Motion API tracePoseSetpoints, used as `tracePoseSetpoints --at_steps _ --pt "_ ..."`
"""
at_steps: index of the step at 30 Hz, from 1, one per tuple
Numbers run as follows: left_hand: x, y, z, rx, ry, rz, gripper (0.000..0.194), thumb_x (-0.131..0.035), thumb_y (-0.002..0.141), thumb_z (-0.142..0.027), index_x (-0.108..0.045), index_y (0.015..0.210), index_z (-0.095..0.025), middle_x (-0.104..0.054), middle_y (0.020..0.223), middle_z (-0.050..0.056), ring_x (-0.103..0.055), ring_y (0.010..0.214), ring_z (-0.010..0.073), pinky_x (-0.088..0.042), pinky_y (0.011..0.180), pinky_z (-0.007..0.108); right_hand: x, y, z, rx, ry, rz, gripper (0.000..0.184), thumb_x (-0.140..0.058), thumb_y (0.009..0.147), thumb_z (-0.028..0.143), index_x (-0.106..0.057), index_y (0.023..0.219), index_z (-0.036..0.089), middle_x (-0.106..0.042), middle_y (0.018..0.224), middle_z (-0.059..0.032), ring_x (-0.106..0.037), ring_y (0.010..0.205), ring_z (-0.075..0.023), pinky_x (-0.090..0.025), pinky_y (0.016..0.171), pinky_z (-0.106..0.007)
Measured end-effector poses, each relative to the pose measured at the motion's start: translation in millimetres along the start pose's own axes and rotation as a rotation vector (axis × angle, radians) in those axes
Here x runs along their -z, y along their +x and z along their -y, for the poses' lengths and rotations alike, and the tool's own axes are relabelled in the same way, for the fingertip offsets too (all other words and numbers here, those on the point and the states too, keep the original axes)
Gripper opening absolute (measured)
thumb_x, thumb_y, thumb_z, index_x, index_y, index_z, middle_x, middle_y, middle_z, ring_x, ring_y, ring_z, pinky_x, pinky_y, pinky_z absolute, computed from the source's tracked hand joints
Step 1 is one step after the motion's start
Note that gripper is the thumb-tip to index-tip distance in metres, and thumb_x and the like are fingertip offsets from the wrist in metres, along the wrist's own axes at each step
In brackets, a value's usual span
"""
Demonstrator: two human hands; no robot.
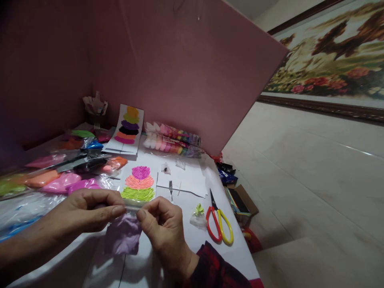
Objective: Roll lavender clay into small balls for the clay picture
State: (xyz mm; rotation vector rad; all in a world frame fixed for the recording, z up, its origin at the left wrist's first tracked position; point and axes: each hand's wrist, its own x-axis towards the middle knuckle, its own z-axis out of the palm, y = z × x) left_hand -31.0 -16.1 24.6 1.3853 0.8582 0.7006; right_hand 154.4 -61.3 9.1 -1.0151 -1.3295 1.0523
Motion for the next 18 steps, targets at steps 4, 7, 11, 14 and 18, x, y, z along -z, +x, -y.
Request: tracePoseSetpoints --at_steps 4,7,11,14,18 --pt "0.1 -0.4 0.0 -0.052 -0.014 0.059 0.023 -0.068 0.074 -0.037 -0.065 0.064 -0.017 -0.054 0.060 -0.003 -0.046 0.060 0.0118 -0.034 0.057 0.023 -3.1 0.1 0.2 -0.038 0.022 0.047 0.023 -0.072 0.073 0.035 -0.062 0.074 0.014 -0.052 0.061 0.0013 -0.043 0.055 -0.0095 -0.034 0.053 -0.023" --pt "-1.6 0.4 2.8 -0.074 0.016 0.071 0.021 -0.068 0.074 -0.035 -0.067 0.062 -0.018 -0.055 0.061 -0.002 -0.047 0.062 0.0125 -0.035 0.058 0.023 -3.6 -1.3 -0.8 0.003 -0.054 0.028 0.025 -0.069 0.076 0.033 -0.059 0.064 0.014 -0.047 0.056 0.0027 -0.038 0.052 -0.0083 -0.029 0.050 -0.022" --pt "-3.6 1.4 6.5 -0.089 0.062 0.036 0.018 -0.068 0.074 -0.031 -0.067 0.061 -0.018 -0.051 0.057 -0.004 -0.040 0.057 0.0100 -0.030 0.053 0.021 -2.1 -3.1 -2.7 0.036 -0.078 0.015 0.026 -0.068 0.076 0.031 -0.055 0.060 0.015 -0.043 0.052 0.0045 -0.033 0.050 -0.0074 -0.026 0.047 -0.022" --pt "-3.6 1.6 5.5 -0.059 0.074 0.028 0.014 -0.068 0.074 -0.031 -0.070 0.067 -0.019 -0.053 0.058 -0.004 -0.040 0.056 0.0094 -0.029 0.051 0.020 -0.8 -2.9 -3.8 0.017 -0.047 -0.016 0.027 -0.068 0.077 0.031 -0.053 0.060 0.015 -0.042 0.052 0.0051 -0.033 0.049 -0.0073 -0.026 0.047 -0.022" --pt "-2.0 0.5 -0.5 -0.039 0.075 -0.025 0.018 -0.067 0.075 -0.035 -0.071 0.071 -0.018 -0.055 0.060 -0.003 -0.040 0.056 0.0094 -0.030 0.050 0.019 0.0 0.9 -6.0 -0.030 0.019 -0.005 0.026 -0.068 0.078 0.034 -0.056 0.066 0.015 -0.048 0.057 0.0036 -0.039 0.053 -0.0081 -0.031 0.051 -0.022"
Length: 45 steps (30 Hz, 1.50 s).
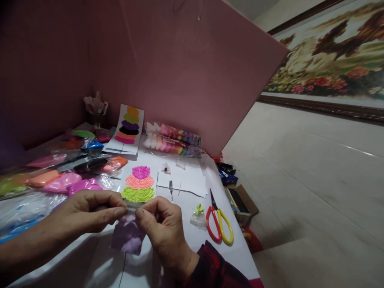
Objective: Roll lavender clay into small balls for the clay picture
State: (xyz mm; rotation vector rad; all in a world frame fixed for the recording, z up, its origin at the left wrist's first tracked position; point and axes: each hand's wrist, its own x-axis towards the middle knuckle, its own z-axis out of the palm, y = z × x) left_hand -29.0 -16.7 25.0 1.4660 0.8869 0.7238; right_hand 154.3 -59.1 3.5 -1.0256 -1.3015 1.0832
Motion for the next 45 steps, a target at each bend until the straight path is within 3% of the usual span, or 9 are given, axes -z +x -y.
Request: tracePoseSetpoints --at_steps 6,10,15,21,26,33,36,40,45 --pt "4.8 1.2 -3.3 -0.001 -0.086 -0.183 0.024 -0.069 0.073 -0.040 -0.067 0.067 -0.016 -0.044 0.054 -0.005 -0.029 0.048 0.0062 -0.022 0.042 0.016 1.2 6.0 -10.8 0.061 0.003 0.001 0.021 -0.065 0.083 0.038 -0.062 0.086 0.017 -0.056 0.072 0.0013 -0.045 0.062 -0.0088 -0.036 0.059 -0.022" --pt "13.3 4.6 -7.2 -0.120 -0.347 -0.500 0.021 -0.073 0.069 -0.036 -0.067 0.076 -0.018 -0.041 0.055 -0.007 -0.029 0.047 0.0056 -0.024 0.039 0.013 0.5 6.7 -13.3 0.061 0.009 -0.050 0.019 -0.062 0.086 0.037 -0.062 0.086 0.018 -0.048 0.064 0.0051 -0.035 0.053 -0.0060 -0.033 0.054 -0.021" --pt "24.7 8.3 -18.1 -0.293 -0.518 -0.860 0.002 -0.064 0.072 -0.013 -0.063 0.071 -0.015 -0.051 0.060 -0.002 -0.043 0.052 0.0077 -0.037 0.041 0.011 -1.7 5.6 -11.3 0.048 0.018 -0.056 0.022 -0.062 0.086 0.038 -0.061 0.082 0.017 -0.044 0.061 0.0058 -0.028 0.050 -0.0059 -0.027 0.048 -0.021" --pt "26.6 8.1 -33.7 -0.222 -0.669 -0.870 0.028 -0.043 0.084 0.001 -0.055 0.065 -0.015 -0.045 0.056 -0.003 -0.039 0.046 0.0066 -0.038 0.039 0.012 -1.2 3.7 -11.7 0.038 -0.010 -0.047 0.024 -0.061 0.086 0.039 -0.062 0.079 0.016 -0.038 0.056 0.0063 -0.025 0.049 -0.0071 -0.024 0.046 -0.022" --pt "33.7 12.1 -39.0 -0.072 -0.856 -0.965 0.033 -0.035 0.085 0.007 -0.051 0.066 -0.014 -0.046 0.059 -0.002 -0.042 0.049 0.0063 -0.043 0.041 0.009 -1.1 3.8 -11.5 0.050 -0.007 -0.034 0.023 -0.062 0.085 0.038 -0.062 0.076 0.016 -0.040 0.057 0.0055 -0.027 0.049 -0.0074 -0.026 0.047 -0.022" --pt "28.9 8.9 -33.8 0.016 -0.748 -0.842 0.028 -0.040 0.079 0.012 -0.055 0.077 -0.011 -0.053 0.065 0.000 -0.050 0.052 0.0077 -0.047 0.042 0.012 -3.2 2.8 -9.9 0.037 0.023 -0.059 0.021 -0.062 0.085 0.036 -0.062 0.079 0.017 -0.047 0.062 0.0039 -0.035 0.051 -0.0071 -0.033 0.049 -0.020" --pt "25.7 8.4 -27.8 -0.002 -0.606 -0.634 0.024 -0.046 0.078 0.009 -0.058 0.086 -0.011 -0.060 0.072 0.004 -0.057 0.057 0.0101 -0.050 0.047 0.015 -4.7 2.6 -6.7 0.008 0.044 -0.065 0.020 -0.061 0.085 0.036 -0.061 0.093 0.018 -0.053 0.070 0.0021 -0.042 0.054 -0.0079 -0.037 0.050 -0.020" --pt "20.8 8.4 -16.4 0.047 -0.542 -0.352 0.007 -0.057 0.083 -0.009 -0.063 0.084 -0.009 -0.064 0.076 0.008 -0.058 0.058 0.0112 -0.050 0.049 0.017 -7.7 4.9 -2.8 0.033 0.054 -0.054 0.018 -0.058 0.085 0.029 -0.058 0.098 0.018 -0.060 0.085 -0.0030 -0.055 0.068 -0.0115 -0.049 0.066 -0.026" --pt "9.0 6.6 -4.5 0.203 -0.519 -0.080 0.022 -0.070 0.077 -0.033 -0.066 0.069 -0.013 -0.053 0.055 -0.001 -0.043 0.046 0.0068 -0.030 0.038 0.014 -9.1 5.0 -4.5 0.088 0.081 -0.044 0.016 -0.059 0.086 0.027 -0.055 0.099 0.019 -0.066 0.093 -0.0059 -0.064 0.072 -0.0145 -0.051 0.059 -0.026"
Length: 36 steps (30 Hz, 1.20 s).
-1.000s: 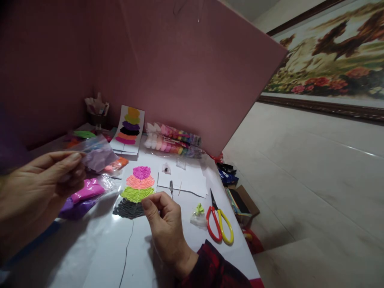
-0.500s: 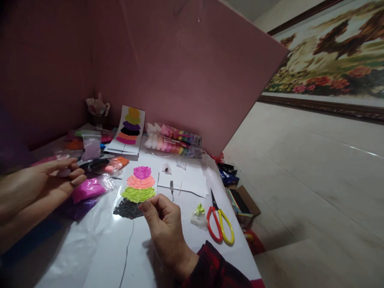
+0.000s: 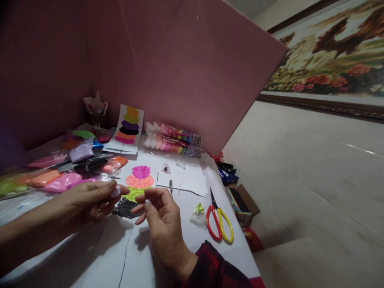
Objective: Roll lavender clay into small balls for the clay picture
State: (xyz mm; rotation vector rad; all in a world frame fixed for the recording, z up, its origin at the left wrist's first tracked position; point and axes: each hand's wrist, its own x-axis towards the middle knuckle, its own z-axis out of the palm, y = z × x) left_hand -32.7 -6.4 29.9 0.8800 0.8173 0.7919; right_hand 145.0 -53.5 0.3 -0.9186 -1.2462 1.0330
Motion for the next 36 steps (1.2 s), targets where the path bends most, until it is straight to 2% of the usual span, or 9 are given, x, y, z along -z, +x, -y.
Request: tracePoseSetpoints --at_steps 2,6,8,12,15,19,25,30,36 --pt "-1.9 0.9 4.5 0.032 0.021 0.065 0.021 -0.074 0.073 -0.033 -0.068 0.072 -0.013 -0.048 0.051 -0.003 -0.038 0.043 0.0058 -0.024 0.037 0.014 1.6 -2.5 -1.2 0.050 -0.065 -0.027 0.020 -0.061 0.086 0.025 -0.055 0.104 0.020 -0.068 0.097 -0.0073 -0.066 0.085 -0.0176 -0.052 0.067 -0.028" --pt "-3.6 4.2 12.1 0.061 0.039 0.173 0.024 -0.075 0.072 -0.030 -0.071 0.089 -0.015 -0.063 0.072 0.002 -0.049 0.049 0.0072 -0.035 0.043 0.016 4.7 -8.3 -2.7 0.158 -0.215 -0.018 0.031 -0.060 0.087 0.020 -0.054 0.117 0.023 -0.070 0.105 -0.0071 -0.064 0.103 -0.0207 -0.048 0.091 -0.038" --pt "-3.2 6.5 17.0 0.046 0.083 0.261 0.022 -0.073 0.074 -0.031 -0.071 0.088 -0.015 -0.067 0.077 0.004 -0.055 0.055 0.0096 -0.040 0.048 0.018 4.6 -10.0 -2.9 0.204 -0.261 0.044 0.037 -0.056 0.090 0.017 -0.050 0.125 0.026 -0.068 0.110 -0.0067 -0.064 0.105 -0.0203 -0.049 0.093 -0.038" --pt "-2.4 10.8 28.0 0.035 0.098 0.398 0.023 -0.068 0.080 -0.035 -0.071 0.080 -0.012 -0.068 0.064 0.005 -0.055 0.049 0.0088 -0.040 0.050 0.019 3.1 -9.2 -0.8 0.369 -0.408 0.226 0.052 -0.047 0.091 0.010 -0.041 0.137 0.031 -0.060 0.125 -0.0073 -0.058 0.114 -0.0215 -0.050 0.094 -0.041" --pt "-4.0 11.7 32.1 0.007 0.034 0.390 0.024 -0.067 0.080 -0.036 -0.071 0.077 -0.012 -0.069 0.064 0.005 -0.057 0.052 0.0103 -0.042 0.052 0.021 2.9 -7.2 2.9 0.422 -0.476 0.305 0.057 -0.043 0.090 0.008 -0.034 0.141 0.032 -0.054 0.133 -0.0062 -0.052 0.120 -0.0214 -0.047 0.097 -0.042" --pt "-7.6 8.9 28.8 -0.016 0.075 0.348 0.023 -0.074 0.073 -0.035 -0.071 0.081 -0.013 -0.065 0.058 0.003 -0.056 0.051 0.0117 -0.040 0.047 0.020 3.9 -8.8 4.9 0.450 -0.490 0.331 0.061 -0.043 0.090 0.009 -0.028 0.144 0.033 -0.050 0.138 -0.0043 -0.049 0.123 -0.0212 -0.044 0.101 -0.042" --pt "-9.8 3.5 19.2 0.030 -0.005 0.191 0.017 -0.075 0.073 -0.023 -0.071 0.087 -0.014 -0.072 0.065 0.005 -0.060 0.051 0.0119 -0.046 0.055 0.023 7.1 -11.6 3.6 0.342 -0.490 0.114 0.043 -0.042 0.093 0.015 -0.046 0.134 0.027 -0.057 0.126 -0.0074 -0.056 0.113 -0.0206 -0.048 0.095 -0.037" --pt "-5.0 5.3 19.5 0.019 -0.006 0.265 0.019 -0.076 0.073 -0.025 -0.074 0.088 -0.015 -0.073 0.070 0.006 -0.062 0.055 0.0110 -0.048 0.060 0.021 6.1 -8.1 5.2 0.369 -0.462 0.074 0.032 -0.042 0.093 0.017 -0.057 0.121 0.024 -0.061 0.111 -0.0070 -0.057 0.105 -0.0203 -0.047 0.092 -0.037" --pt "-8.7 1.3 16.5 -0.034 -0.045 0.212 0.021 -0.077 0.071 -0.021 -0.075 0.092 -0.019 -0.073 0.085 0.005 -0.067 0.072 0.0159 -0.051 0.062 0.022 3.9 -9.8 5.1 0.383 -0.438 0.079 0.028 -0.043 0.093 0.015 -0.059 0.115 0.024 -0.059 0.111 -0.0065 -0.056 0.106 -0.0203 -0.046 0.092 -0.039"
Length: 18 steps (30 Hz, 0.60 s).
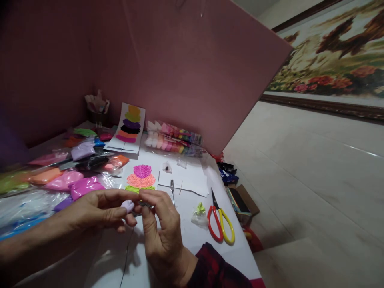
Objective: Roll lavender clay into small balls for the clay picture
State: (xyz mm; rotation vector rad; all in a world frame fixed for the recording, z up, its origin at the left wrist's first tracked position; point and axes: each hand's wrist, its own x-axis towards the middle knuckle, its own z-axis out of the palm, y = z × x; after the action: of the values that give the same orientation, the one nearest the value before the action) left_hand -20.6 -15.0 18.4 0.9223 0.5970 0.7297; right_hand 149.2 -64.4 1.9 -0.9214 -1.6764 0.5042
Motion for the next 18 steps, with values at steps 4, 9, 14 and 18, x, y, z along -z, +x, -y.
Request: tracePoseSetpoints --at_steps 4,9,14,18 --pt "4.3 3.2 1.3 0.025 0.074 0.015 0.017 -0.074 0.074 -0.029 -0.073 0.085 -0.016 -0.072 0.081 0.005 -0.065 0.054 0.0116 -0.047 0.044 0.017 1.0 -0.3 -0.5 0.007 -0.010 0.008 0.028 -0.044 0.092 0.013 -0.060 0.113 0.024 -0.059 0.113 -0.0065 -0.055 0.107 -0.0202 -0.045 0.093 -0.039" --pt "10.5 6.8 4.4 0.023 0.062 0.057 0.023 -0.071 0.076 -0.036 -0.068 0.077 -0.013 -0.072 0.075 0.005 -0.063 0.045 0.0104 -0.046 0.038 0.015 2.1 1.4 -0.1 0.042 -0.038 0.018 0.027 -0.045 0.091 0.012 -0.062 0.109 0.023 -0.060 0.112 -0.0070 -0.057 0.106 -0.0199 -0.047 0.092 -0.039" --pt "10.3 5.7 5.2 0.029 0.096 0.037 0.028 -0.070 0.077 -0.041 -0.069 0.079 -0.013 -0.071 0.078 0.006 -0.062 0.047 0.0097 -0.045 0.040 0.015 1.8 2.9 0.7 0.061 -0.039 0.003 0.029 -0.044 0.091 0.012 -0.062 0.111 0.022 -0.060 0.111 -0.0077 -0.056 0.107 -0.0200 -0.047 0.091 -0.039" --pt "12.1 7.1 8.2 0.023 0.065 0.049 0.037 -0.062 0.081 -0.047 -0.069 0.074 -0.012 -0.067 0.065 0.003 -0.053 0.038 0.0044 -0.035 0.037 0.013 1.0 2.8 1.1 0.050 -0.049 0.003 0.028 -0.046 0.091 0.012 -0.062 0.112 0.021 -0.060 0.111 -0.0075 -0.055 0.108 -0.0198 -0.046 0.092 -0.038"
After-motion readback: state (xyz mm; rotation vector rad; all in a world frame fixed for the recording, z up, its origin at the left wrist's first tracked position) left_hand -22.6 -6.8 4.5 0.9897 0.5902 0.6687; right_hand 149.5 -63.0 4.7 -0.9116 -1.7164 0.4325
